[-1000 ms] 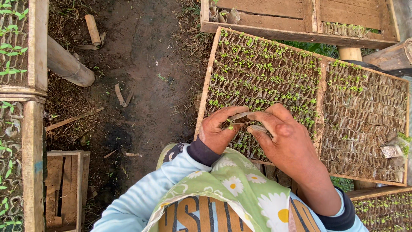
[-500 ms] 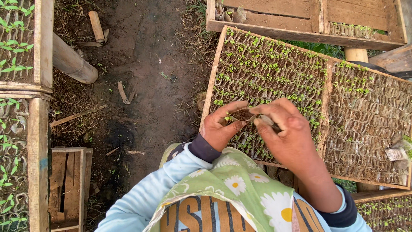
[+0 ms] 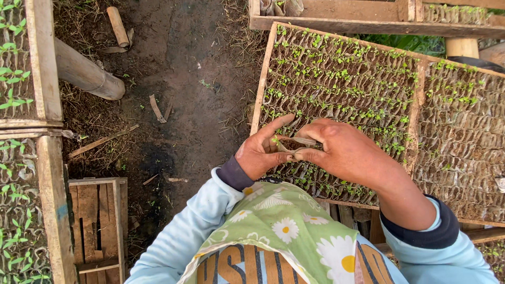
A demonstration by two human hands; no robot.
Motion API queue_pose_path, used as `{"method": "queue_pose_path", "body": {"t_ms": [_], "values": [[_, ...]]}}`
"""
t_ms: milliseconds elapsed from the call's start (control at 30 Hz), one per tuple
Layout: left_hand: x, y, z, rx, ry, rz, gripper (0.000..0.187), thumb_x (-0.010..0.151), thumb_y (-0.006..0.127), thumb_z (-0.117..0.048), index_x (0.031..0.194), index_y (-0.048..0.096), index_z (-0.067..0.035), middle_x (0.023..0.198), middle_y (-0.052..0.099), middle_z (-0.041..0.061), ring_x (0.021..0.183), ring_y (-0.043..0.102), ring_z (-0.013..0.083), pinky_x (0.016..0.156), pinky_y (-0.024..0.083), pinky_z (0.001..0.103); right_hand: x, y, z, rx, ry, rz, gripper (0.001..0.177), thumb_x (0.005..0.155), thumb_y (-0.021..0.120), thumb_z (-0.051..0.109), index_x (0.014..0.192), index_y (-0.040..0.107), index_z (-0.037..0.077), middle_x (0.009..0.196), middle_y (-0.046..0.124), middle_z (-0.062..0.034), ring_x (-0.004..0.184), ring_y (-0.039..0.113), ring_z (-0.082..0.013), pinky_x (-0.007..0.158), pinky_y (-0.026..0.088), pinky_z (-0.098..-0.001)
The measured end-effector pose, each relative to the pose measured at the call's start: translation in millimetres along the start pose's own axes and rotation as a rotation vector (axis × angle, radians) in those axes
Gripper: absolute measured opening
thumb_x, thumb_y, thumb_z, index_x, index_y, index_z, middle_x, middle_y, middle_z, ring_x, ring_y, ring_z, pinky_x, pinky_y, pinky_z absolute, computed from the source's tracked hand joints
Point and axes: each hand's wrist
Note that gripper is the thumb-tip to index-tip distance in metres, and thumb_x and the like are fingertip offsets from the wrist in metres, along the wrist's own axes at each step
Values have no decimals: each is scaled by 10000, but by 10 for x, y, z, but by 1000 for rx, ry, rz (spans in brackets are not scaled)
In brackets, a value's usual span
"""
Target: The person handles small seedlings in a nursery setting, picking them from a wooden tray and placing them into small biodegradable bags. The person works with multiple trays of seedlings, carefully separating and bagging individual plants by hand.
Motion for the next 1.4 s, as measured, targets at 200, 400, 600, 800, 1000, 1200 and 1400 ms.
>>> {"method": "queue_pose_path", "body": {"t_ms": [200, 400, 600, 800, 1000, 1200, 1400], "values": [[218, -241, 281, 38, -86, 7, 829, 899, 765, -63, 1581, 294, -97, 1165, 668, 246, 1034, 662, 223, 916, 592, 422, 384, -107, -246, -1, 18, 79, 379, 973, 626, 232, 1274, 617, 2, 1187, 647, -243, 1033, 713, -379, 1089, 444, -601], [706, -452, 164, 10, -27, -32, 806, 904, 735, -22, 1570, 283, -63, 1122, 680, 257, 1062, 673, 290, 938, 608, 460, 791, -420, -464, 97, 31, 0, 324, 973, 625, 215, 1227, 628, 13, 1137, 660, -202, 903, 747, -309, 986, 549, -534], [1014, -786, 179, 125, -5, -245, 539, 975, 623, -47, 1472, 416, -30, 1258, 628, 247, 1073, 681, 331, 938, 585, 509, 1399, -999, -879, 113, 3, -428, 287, 996, 638, 198, 1159, 642, -38, 1064, 643, -229, 719, 705, -308, 814, 596, -515], [1311, -747, -107, 212, 116, -510, 202, 937, 681, -50, 1131, 703, 1, 989, 742, 217, 845, 758, 294, 801, 631, 448, 1673, -951, -845, 133, -200, -538, 294, 931, 693, 139, 1117, 675, -87, 1003, 656, -288, 870, 701, -442, 782, 583, -541], [1621, -522, -410, 246, 290, -585, 191, 897, 730, -23, 1074, 695, 41, 952, 720, 215, 827, 742, 254, 790, 619, 383, 1566, -915, -802, 273, -258, -494, 239, 885, 710, 99, 1056, 668, -64, 927, 650, -247, 822, 703, -362, 751, 610, -484], [1744, -496, -263, 149, 311, -538, 330, 841, 789, -5, 1133, 655, 71, 928, 717, 223, 864, 740, 245, 814, 612, 379, 1502, -883, -867, 343, -289, -519, 214, 839, 725, 45, 1018, 662, -55, 862, 634, -237, 781, 698, -352, 701, 627, -476], [1790, -386, -415, 170, 355, -546, 174, 885, 729, 3, 1030, 671, 79, 938, 709, 239, 825, 736, 255, 802, 611, 398, 1519, -810, -957, 387, -347, -542, 224, 812, 730, 42, 1009, 652, -30, 880, 640, -238, 803, 709, -354, 681, 638, -469]]}}
Point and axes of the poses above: each hand's wrist, its own x-axis towards the middle knuckle, its own y-axis out of the palm, z = x × y
